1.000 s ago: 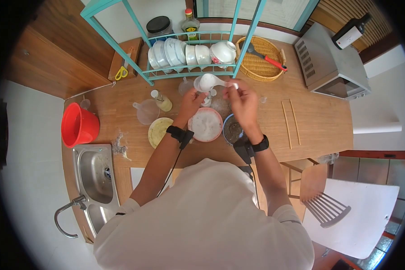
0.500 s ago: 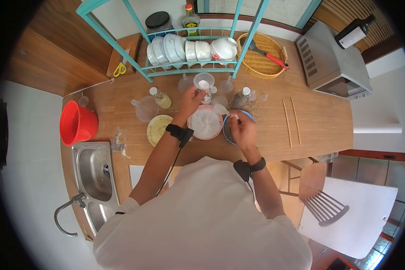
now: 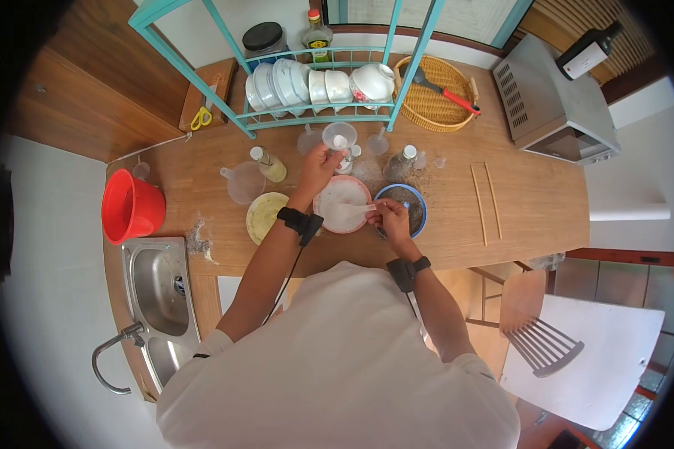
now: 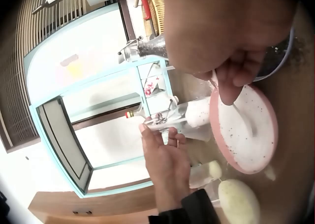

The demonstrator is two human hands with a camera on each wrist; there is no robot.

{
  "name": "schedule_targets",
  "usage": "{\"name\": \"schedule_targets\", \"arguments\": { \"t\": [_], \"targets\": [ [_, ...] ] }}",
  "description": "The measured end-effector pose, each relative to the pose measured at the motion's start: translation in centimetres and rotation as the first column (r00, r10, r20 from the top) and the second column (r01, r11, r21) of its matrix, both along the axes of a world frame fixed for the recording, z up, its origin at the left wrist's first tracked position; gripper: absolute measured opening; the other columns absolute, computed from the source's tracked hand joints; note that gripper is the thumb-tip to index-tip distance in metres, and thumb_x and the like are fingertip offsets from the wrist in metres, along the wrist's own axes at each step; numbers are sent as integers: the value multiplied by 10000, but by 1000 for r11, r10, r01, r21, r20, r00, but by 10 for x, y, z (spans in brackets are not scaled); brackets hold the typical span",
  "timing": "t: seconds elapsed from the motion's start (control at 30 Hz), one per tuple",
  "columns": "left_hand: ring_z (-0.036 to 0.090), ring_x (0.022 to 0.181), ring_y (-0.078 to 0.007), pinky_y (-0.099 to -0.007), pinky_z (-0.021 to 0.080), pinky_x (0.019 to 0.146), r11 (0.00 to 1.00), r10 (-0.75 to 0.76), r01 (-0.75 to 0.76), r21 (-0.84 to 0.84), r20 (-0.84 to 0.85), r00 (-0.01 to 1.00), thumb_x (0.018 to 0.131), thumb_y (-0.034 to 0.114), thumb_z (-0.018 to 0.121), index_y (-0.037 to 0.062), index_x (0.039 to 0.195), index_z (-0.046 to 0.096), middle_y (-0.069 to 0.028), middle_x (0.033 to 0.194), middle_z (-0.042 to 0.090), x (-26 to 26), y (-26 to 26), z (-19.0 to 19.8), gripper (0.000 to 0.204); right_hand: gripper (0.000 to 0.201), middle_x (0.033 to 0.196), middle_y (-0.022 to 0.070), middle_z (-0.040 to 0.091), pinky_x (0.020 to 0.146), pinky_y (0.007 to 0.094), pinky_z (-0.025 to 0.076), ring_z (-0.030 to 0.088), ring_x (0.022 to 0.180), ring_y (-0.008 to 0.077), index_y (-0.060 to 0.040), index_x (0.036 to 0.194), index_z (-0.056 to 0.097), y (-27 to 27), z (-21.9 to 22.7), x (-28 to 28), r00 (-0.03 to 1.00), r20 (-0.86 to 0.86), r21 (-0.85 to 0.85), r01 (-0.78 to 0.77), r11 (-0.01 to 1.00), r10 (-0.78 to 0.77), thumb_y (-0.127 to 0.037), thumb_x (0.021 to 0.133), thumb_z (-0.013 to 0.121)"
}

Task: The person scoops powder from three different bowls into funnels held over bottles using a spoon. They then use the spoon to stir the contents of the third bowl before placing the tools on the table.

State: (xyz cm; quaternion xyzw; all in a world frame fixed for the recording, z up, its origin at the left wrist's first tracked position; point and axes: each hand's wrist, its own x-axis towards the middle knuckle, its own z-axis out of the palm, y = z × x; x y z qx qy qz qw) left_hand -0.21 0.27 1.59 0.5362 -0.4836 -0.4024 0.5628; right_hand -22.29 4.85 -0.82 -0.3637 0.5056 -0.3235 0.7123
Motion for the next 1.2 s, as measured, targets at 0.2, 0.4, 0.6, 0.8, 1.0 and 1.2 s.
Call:
{"name": "schedule_targets", "arguments": {
  "t": [0.2, 0.4, 0.6, 0.8, 1.0, 1.2],
  "targets": [
    [520, 606, -66, -239, 445, 559, 1000, -16, 17, 6, -12, 1000, 879, 174, 708, 61, 1062, 661, 5, 754, 602, 1, -1, -2, 220, 213, 739, 67, 676, 557, 212, 459, 578, 581, 94, -11, 958, 656, -14, 48, -13, 994, 79, -19, 77, 997, -76, -143, 970, 490],
    [551, 663, -41, -217, 470, 584, 999, -34, 34, -2, 1, 999, 909, 166, 684, 42, 1120, 653, 19, 803, 636, 4, -3, -14, 247, 219, 748, 69, 674, 551, 222, 453, 571, 583, 95, 3, 973, 648, -38, 120, -17, 975, 202, -197, 133, 971, -92, -139, 981, 482],
    [510, 619, -62, -232, 438, 569, 1000, -22, 22, 4, -35, 999, 874, 157, 709, 75, 1099, 667, 20, 764, 602, 1, -3, -9, 244, 211, 792, 81, 685, 585, 206, 464, 596, 630, 96, 9, 1008, 655, -50, 161, 20, 953, 203, -398, 290, 870, -225, -151, 995, 519],
    [537, 644, -48, -221, 458, 568, 1000, -13, 13, -19, -13, 1000, 896, 150, 690, 58, 1116, 661, 17, 799, 633, 2, -3, -7, 240, 199, 827, 79, 680, 659, 210, 490, 620, 706, 103, 23, 1080, 654, -39, 157, 42, 979, -134, -769, -4, 639, -156, -124, 988, 557],
    [550, 657, -41, -217, 470, 569, 1000, -8, 8, 0, -42, 999, 905, 151, 684, 51, 1114, 659, 20, 807, 642, 0, -1, -5, 233, 196, 847, 69, 668, 674, 230, 500, 618, 729, 109, 33, 1102, 645, -22, 176, 31, 922, -291, -894, -167, 415, -257, -96, 983, 557],
    [553, 659, -40, -218, 465, 572, 1000, 0, 0, 19, 15, 1000, 904, 164, 688, 56, 1113, 659, 21, 815, 642, 1, -2, -5, 237, 183, 851, 68, 665, 664, 246, 510, 618, 730, 111, 27, 1098, 641, -10, 129, 3, 949, -78, -802, 122, 585, -304, -81, 979, 553]
  ]
}}
